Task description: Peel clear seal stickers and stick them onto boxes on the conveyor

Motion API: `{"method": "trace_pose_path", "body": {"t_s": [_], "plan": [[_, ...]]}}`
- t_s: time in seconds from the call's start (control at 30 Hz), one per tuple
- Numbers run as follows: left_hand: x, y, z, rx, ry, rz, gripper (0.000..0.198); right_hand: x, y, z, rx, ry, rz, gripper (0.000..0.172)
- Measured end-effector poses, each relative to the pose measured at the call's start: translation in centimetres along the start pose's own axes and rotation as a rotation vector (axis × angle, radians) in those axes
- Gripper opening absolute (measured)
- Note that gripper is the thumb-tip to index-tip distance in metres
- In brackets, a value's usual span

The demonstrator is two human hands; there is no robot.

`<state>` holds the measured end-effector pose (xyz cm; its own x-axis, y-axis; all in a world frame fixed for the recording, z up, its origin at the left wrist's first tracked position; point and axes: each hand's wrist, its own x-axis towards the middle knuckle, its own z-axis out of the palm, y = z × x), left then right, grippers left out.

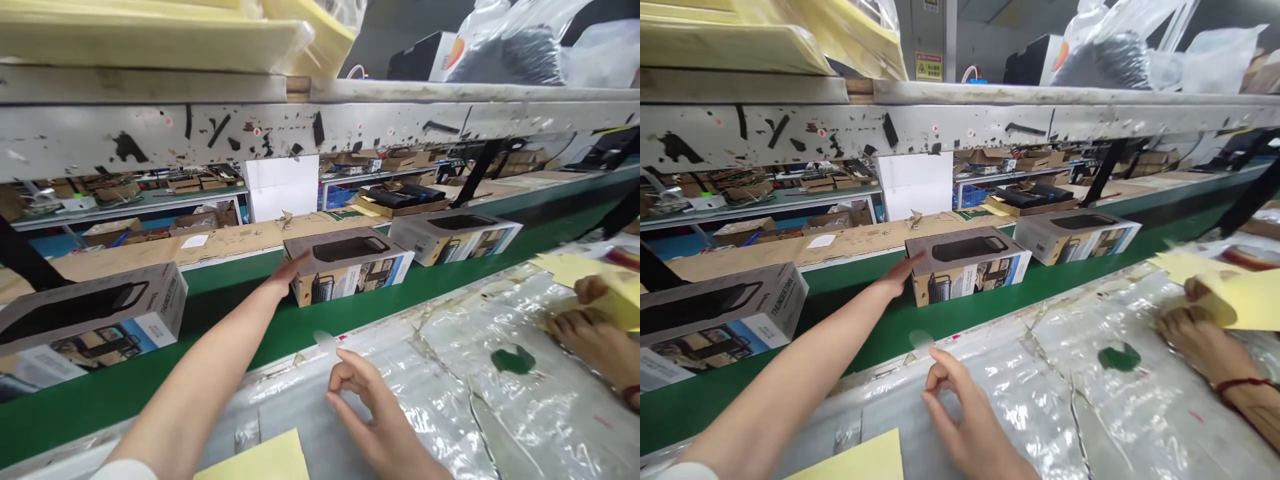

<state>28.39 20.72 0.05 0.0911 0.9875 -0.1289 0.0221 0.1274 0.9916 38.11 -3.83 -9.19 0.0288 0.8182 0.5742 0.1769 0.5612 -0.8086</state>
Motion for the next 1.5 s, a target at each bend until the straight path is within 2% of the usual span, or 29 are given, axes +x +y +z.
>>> {"method": "trace_pose_path", "body": {"t_s": [0.1, 0.2, 0.3, 0.43, 0.53, 0.63, 0.7, 0.77, 0.87, 1.1, 1.33, 1.5], "plan": [[0.8, -1.4, 1.7, -0.053, -0.007, -0.049, 0.03, 0.1, 0.1, -0.2, -0.028, 0.035, -0.005, 0.056], [0.6, -2.1, 1.6, -0.094, 0.02, -0.089, 0.026, 0.5, 0.2, -0.2, 0.008, 0.086, 0.048, 0.051], [-0.2, -1.8, 0.2, -0.13, 0.057, -0.121, 0.028, 1.0, 0.0, -0.2, 0.101, 0.123, 0.149, 0.05], [-3.5, -1.4, -3.5, -0.18, 0.078, -0.073, 0.041, 3.4, -1.1, -0.3, 0.174, 0.115, 0.159, 0.052], [-6.7, -1.5, -6.7, -0.171, 0.1, -0.001, 0.042, 7.8, -2.4, 0.3, 0.196, 0.058, 0.126, 0.054], [-8.7, -2.0, -8.7, -0.144, 0.131, 0.061, 0.046, 13.9, -2.7, 2.1, 0.222, -0.04, 0.108, 0.06], [-9.1, -2.4, -9.2, -0.141, 0.132, 0.078, 0.05, 18.1, -2.1, 3.9, 0.221, -0.158, 0.099, 0.064], [-9.0, -2.7, -9.3, -0.148, 0.131, 0.075, 0.054, 21.5, -0.8, 5.7, 0.184, -0.333, 0.104, 0.068], [-8.7, -2.8, -9.4, -0.176, 0.143, 0.074, 0.062, 24.5, 1.2, 7.5, 0.127, -0.499, 0.114, 0.068], [-9.2, -2.5, -9.6, -0.242, 0.15, 0.045, 0.066, 26.1, 3.6, 9.3, 0.005, -0.587, 0.09, 0.071], [-9.2, -2.7, -10.1, -0.256, 0.159, 0.011, 0.07, 26.4, 3.3, 10.7, -0.167, -0.585, 0.042, 0.068], [-9.6, -2.3, -10.3, -0.276, 0.15, 0.021, 0.071, 26.6, 3.1, 11.5, -0.249, -0.566, 0.074, 0.071]]}}
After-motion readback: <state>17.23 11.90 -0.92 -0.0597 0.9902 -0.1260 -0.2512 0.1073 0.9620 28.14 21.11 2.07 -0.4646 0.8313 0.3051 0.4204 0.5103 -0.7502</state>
